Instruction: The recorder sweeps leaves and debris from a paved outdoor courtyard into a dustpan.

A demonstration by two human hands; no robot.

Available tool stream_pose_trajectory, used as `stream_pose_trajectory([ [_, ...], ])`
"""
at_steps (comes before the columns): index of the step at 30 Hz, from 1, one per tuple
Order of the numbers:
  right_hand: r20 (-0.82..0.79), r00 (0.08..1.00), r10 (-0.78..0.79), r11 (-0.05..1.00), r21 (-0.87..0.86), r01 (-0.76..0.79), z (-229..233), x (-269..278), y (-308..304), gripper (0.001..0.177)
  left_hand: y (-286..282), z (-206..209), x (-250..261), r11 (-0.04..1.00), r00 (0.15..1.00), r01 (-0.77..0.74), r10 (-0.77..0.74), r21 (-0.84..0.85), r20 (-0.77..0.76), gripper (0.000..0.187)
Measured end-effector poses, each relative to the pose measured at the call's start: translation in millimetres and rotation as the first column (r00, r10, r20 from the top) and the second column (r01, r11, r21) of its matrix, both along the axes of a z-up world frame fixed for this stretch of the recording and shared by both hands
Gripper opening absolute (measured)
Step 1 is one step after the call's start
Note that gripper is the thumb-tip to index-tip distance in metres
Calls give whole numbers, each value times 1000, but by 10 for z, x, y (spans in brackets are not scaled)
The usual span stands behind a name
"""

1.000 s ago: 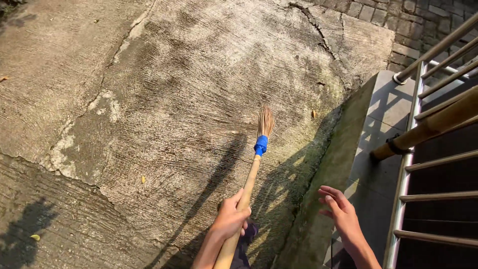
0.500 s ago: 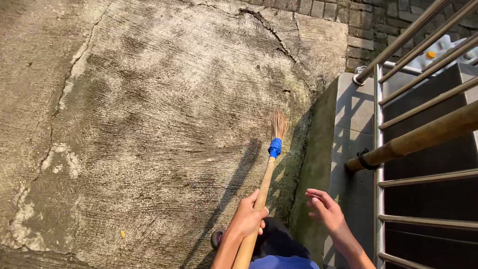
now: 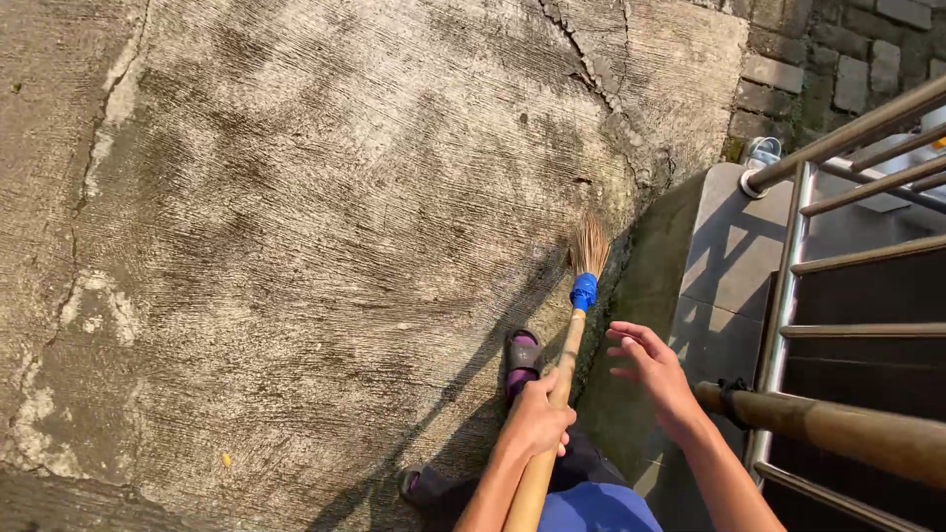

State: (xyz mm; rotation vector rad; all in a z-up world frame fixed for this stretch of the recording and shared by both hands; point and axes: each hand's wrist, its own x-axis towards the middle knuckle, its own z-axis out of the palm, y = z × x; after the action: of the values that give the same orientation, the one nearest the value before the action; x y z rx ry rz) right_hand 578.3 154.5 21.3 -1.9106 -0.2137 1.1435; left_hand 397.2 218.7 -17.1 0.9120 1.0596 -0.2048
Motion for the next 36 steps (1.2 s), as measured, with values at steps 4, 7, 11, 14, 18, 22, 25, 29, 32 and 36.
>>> stream_pose_trajectory([
  [4,-8,1000,18,1000,-2,-18,218,653,539,37,42,-257,487,996,995,-46,38,-79,-98,87],
  [7,9,997,78,996,-37,-78,294,991,848,38,182,157,228,998,969,12,-29,-69,-245,83],
  [11,-17,995,103,994,-17,-103,167,1224,1025,36,323,675,-358,993,881,117,-117,-29,-459,78],
  [14,-56,994,98,994,-37,-100,30,1278,1044,36,516,1097,-448,973,778,231,-199,-24,-596,76],
  [18,-130,991,34,998,-42,-39,-18,1284,1059,35,880,1500,-119,999,839,30,-16,17,-544,68],
  [22,-139,990,4,1000,-25,-7,-26,1435,1050,34,1134,1144,780,989,929,53,1,135,-370,80],
  [25,-134,991,-12,999,-41,6,23,1591,996,34,1256,723,1591,962,977,117,-67,247,-204,78],
  [29,-86,996,-19,1000,-23,18,88,1809,995,35,1288,133,2394,988,990,56,-36,143,-140,80],
  [32,-74,996,-58,998,-33,56,72,2014,953,35,1355,174,2242,990,971,59,-27,131,-236,72],
  [36,-98,979,-177,983,-55,173,-99,2223,958,32,1532,721,1351,1000,943,-1,6,16,-333,80],
])
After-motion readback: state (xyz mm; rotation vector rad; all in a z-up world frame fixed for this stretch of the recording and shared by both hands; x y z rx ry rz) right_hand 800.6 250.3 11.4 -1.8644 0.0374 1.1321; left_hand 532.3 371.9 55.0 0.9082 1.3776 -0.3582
